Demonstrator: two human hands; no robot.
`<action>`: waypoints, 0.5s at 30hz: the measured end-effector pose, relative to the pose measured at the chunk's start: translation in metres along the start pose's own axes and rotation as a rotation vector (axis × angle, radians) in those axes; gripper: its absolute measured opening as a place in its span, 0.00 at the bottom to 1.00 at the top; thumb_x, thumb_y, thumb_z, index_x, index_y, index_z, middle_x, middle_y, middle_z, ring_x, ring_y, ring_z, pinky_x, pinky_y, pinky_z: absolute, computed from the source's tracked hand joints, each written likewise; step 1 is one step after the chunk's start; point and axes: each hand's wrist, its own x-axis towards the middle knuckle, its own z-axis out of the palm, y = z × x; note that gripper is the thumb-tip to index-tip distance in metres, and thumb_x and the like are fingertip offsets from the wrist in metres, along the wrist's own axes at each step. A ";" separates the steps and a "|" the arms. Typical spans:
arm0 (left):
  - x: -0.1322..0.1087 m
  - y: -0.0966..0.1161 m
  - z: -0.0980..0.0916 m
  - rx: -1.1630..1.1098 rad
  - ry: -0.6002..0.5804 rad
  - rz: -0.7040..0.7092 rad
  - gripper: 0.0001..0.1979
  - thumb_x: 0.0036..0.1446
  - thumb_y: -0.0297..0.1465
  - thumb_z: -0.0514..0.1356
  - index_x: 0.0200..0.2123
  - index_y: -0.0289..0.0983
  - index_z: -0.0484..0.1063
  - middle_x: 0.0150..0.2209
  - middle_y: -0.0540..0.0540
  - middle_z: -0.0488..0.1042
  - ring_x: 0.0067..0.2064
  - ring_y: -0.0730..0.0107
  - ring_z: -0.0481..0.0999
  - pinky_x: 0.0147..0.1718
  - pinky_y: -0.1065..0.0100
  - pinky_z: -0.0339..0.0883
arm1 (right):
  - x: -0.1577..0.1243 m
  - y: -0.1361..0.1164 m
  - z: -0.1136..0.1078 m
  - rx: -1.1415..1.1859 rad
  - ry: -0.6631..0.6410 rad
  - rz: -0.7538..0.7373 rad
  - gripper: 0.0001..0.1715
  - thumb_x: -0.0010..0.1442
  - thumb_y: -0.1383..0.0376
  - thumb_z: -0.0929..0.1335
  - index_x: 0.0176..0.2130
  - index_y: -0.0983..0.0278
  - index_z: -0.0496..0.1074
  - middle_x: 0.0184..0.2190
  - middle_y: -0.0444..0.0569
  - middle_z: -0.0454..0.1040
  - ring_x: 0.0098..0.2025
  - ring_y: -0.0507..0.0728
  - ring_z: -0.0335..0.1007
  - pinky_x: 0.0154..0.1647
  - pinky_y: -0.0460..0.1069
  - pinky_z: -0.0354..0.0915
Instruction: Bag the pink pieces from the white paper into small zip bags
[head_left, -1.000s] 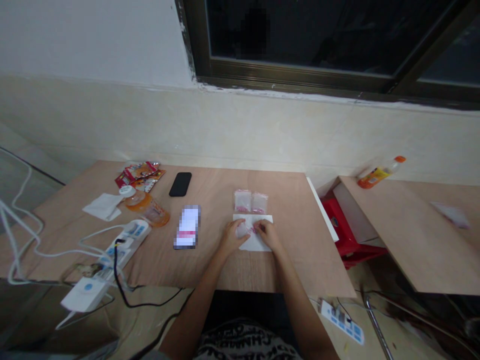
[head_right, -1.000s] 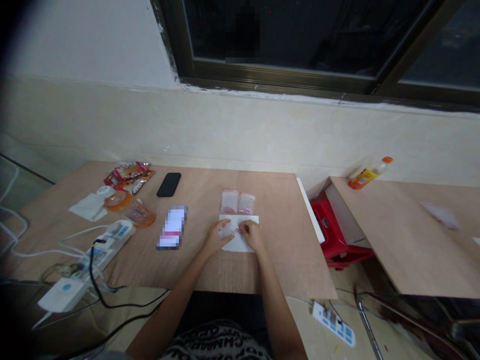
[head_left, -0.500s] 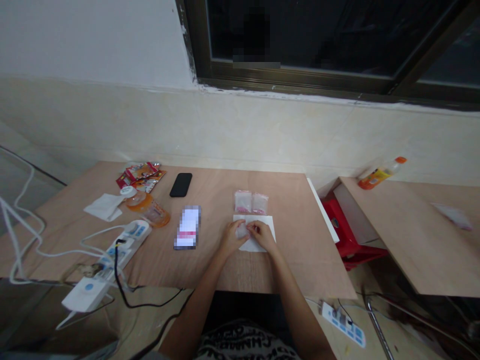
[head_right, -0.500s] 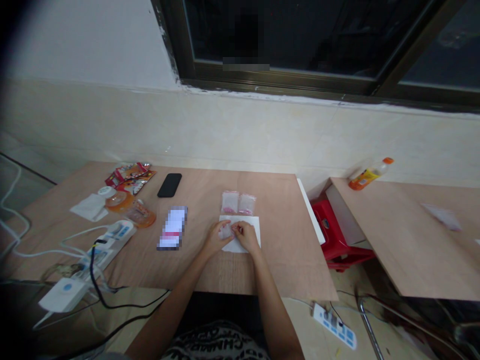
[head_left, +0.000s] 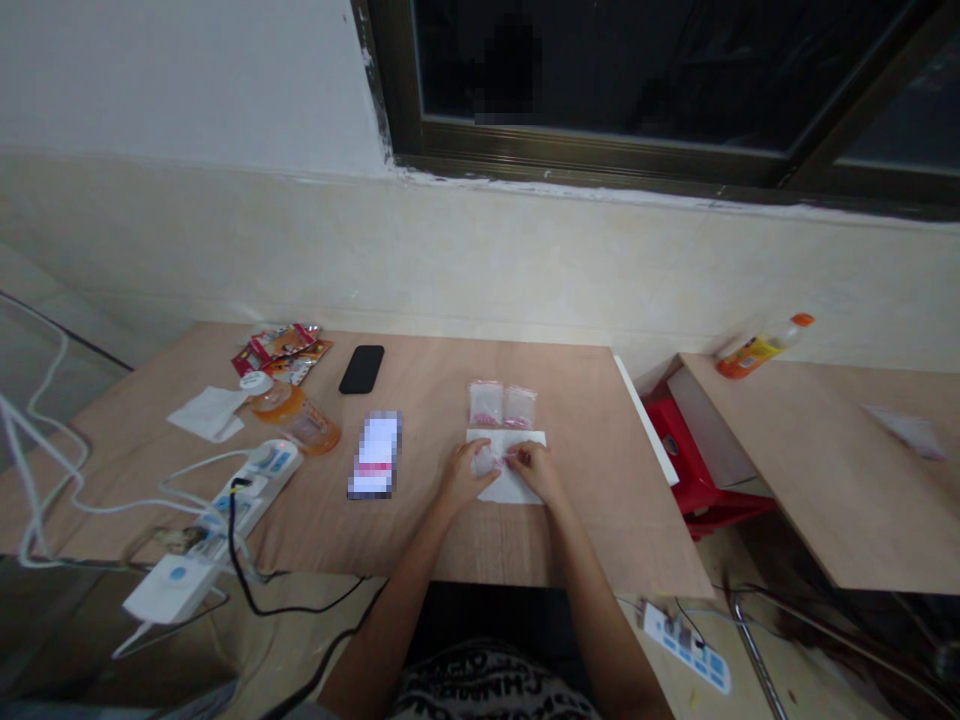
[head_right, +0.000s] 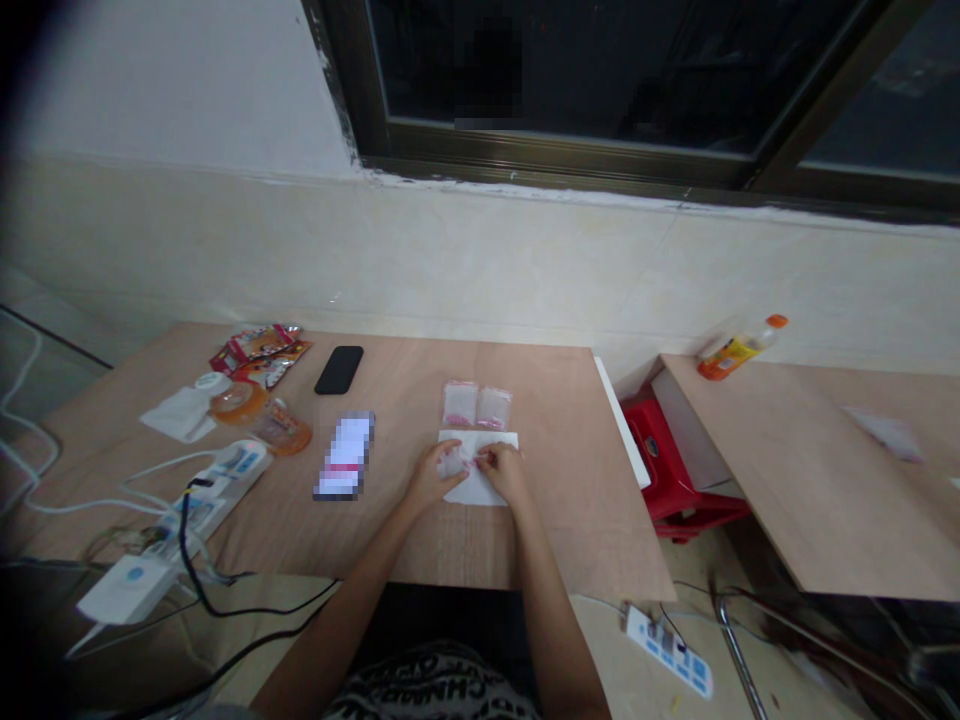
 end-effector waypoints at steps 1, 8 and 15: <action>0.000 0.001 0.000 0.000 0.002 0.003 0.27 0.43 0.30 0.69 0.50 0.40 0.71 0.45 0.43 0.75 0.46 0.59 0.73 0.49 0.55 0.68 | 0.000 0.000 0.000 -0.014 -0.009 0.001 0.09 0.55 0.64 0.70 0.37 0.63 0.79 0.28 0.48 0.76 0.31 0.55 0.69 0.36 0.49 0.62; 0.001 0.005 -0.003 0.025 -0.006 0.018 0.27 0.43 0.32 0.69 0.50 0.40 0.71 0.44 0.43 0.76 0.46 0.59 0.74 0.49 0.57 0.68 | 0.002 -0.005 0.003 -0.063 -0.060 -0.012 0.09 0.54 0.64 0.69 0.35 0.63 0.79 0.27 0.47 0.76 0.31 0.55 0.69 0.36 0.47 0.61; 0.001 0.005 -0.003 0.026 -0.006 0.009 0.27 0.43 0.32 0.69 0.49 0.40 0.71 0.45 0.43 0.76 0.47 0.58 0.73 0.50 0.56 0.68 | 0.003 -0.005 0.004 -0.049 -0.046 -0.024 0.09 0.53 0.65 0.69 0.34 0.63 0.79 0.25 0.46 0.75 0.29 0.54 0.69 0.34 0.47 0.60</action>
